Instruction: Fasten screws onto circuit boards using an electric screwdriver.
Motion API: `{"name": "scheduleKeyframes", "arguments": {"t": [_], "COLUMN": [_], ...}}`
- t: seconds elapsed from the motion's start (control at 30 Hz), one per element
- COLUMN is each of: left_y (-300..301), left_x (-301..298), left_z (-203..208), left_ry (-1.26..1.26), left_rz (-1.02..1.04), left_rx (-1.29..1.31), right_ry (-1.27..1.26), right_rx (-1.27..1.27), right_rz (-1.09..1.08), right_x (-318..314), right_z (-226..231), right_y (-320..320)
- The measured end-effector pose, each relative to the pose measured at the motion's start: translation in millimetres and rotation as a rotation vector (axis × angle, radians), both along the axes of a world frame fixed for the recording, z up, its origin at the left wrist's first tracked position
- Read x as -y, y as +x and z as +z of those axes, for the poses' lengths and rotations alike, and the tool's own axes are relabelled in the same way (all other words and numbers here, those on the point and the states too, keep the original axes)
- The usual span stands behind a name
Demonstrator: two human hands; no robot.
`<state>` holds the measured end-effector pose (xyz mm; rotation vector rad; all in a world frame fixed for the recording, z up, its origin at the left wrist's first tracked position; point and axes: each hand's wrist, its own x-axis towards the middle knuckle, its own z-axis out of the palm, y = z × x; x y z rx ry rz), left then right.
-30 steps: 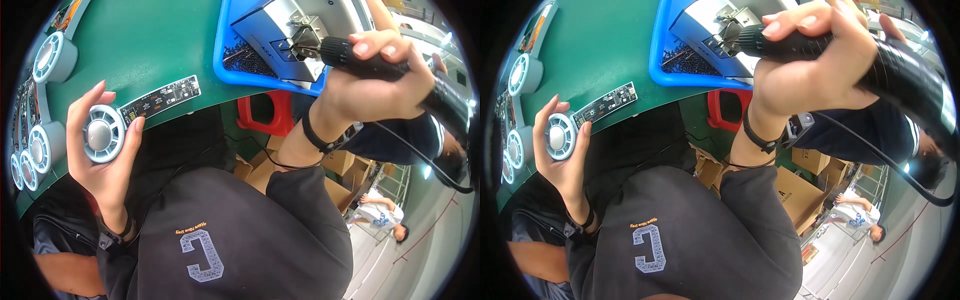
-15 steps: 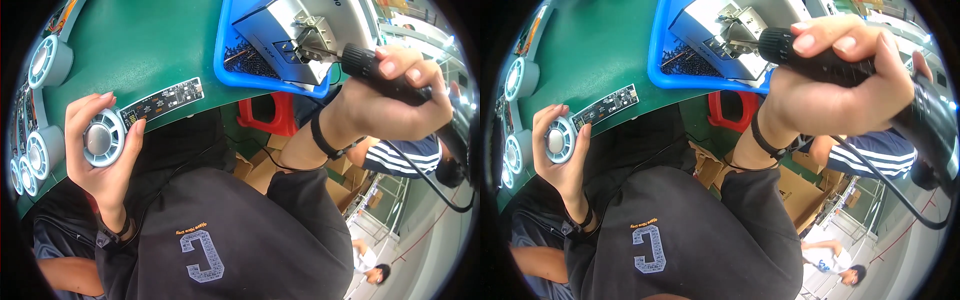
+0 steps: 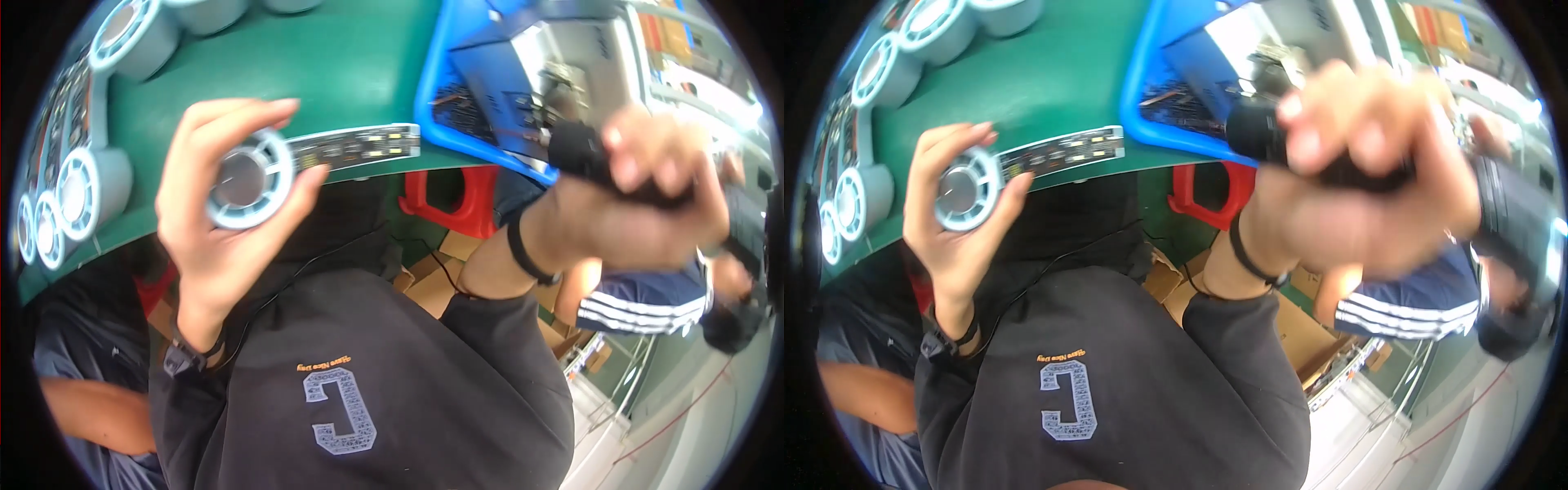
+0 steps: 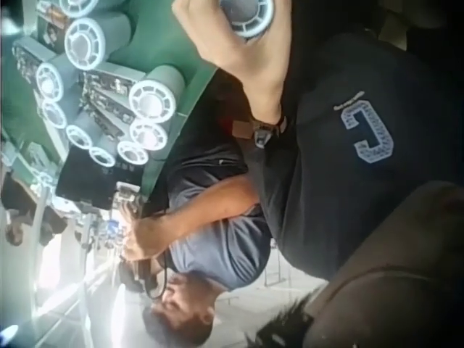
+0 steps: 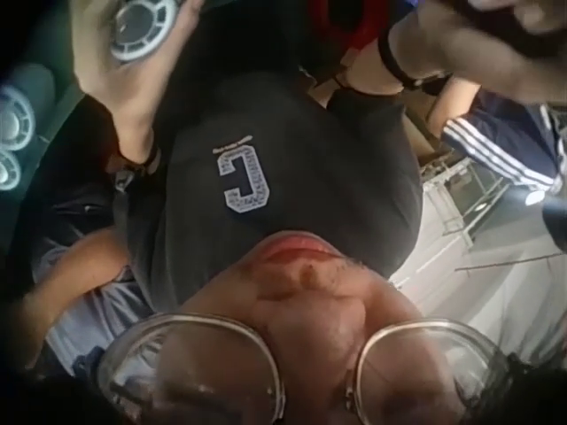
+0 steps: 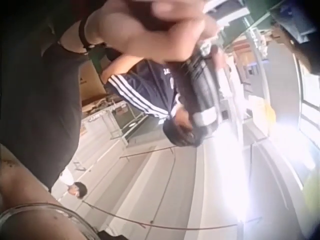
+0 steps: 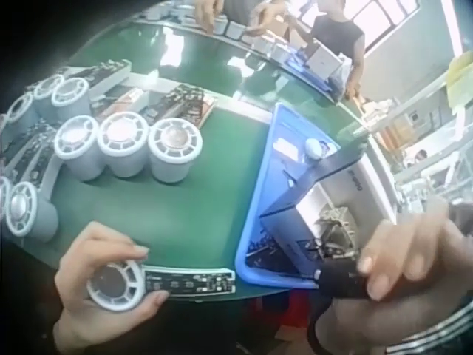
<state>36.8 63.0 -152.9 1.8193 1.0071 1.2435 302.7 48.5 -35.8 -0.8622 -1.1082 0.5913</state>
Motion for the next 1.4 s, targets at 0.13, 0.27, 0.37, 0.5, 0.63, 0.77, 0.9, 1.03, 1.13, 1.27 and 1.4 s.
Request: {"name": "scheduleKeyframes", "arguments": {"t": [0.13, 0.27, 0.37, 0.5, 0.63, 0.77, 0.9, 1.03, 1.13, 1.27, 1.4], "left_y": [-11.6, -20.7, -26.1, -30.4, -31.7, -32.4, -33.5, -34.5, -34.8, -38.5, -40.6], "left_x": [-1.7, -0.7, -0.6, -2.4, -2.5, -1.6, -2.0, -2.5, -2.5, -2.6, -2.9], "left_z": [-4.6, -2.9, -3.4, -6.2, -8.6, -8.5, -6.3, -6.7, -10.4, -12.1, -14.7], "left_ry": [0.057, 0.065, 0.042, 0.054, 0.045, 0.021, 0.004, 0.017, 0.025, 0.014, 0.026], "left_rz": [-0.104, -0.101, -0.099, -0.111, -0.118, -0.123, -0.119, -0.122, -0.119, -0.129, -0.124], "left_rx": [0.052, 0.089, 0.107, 0.124, 0.125, 0.126, 0.138, 0.127, 0.127, 0.118, 0.130], "right_ry": [0.093, 0.178, 0.054, 0.047, 0.091, 0.068, 0.034, 0.112, 0.048, -0.011, 0.039], "right_rx": [0.140, 0.246, 0.217, 0.236, 0.246, 0.135, 0.175, 0.319, 0.291, 0.178, 0.340], "right_rz": [0.189, 0.263, 0.313, 0.330, 0.356, 0.275, 0.296, 0.375, 0.392, 0.426, 0.405], "right_x": [10.2, -3.5, -7.6, -9.8, -12.7, -7.7, -10.0, -13.7, -12.5, -15.8, -13.0], "right_z": [-2.4, -14.4, -19.1, -21.7, -32.2, -24.7, -23.0, -30.2, -24.8, -18.5, -27.3], "right_y": [-52.3, -78.3, -86.7, -95.2, -95.9, -109.9, -111.4, -103.3, -104.8, -99.9, -109.8]}}
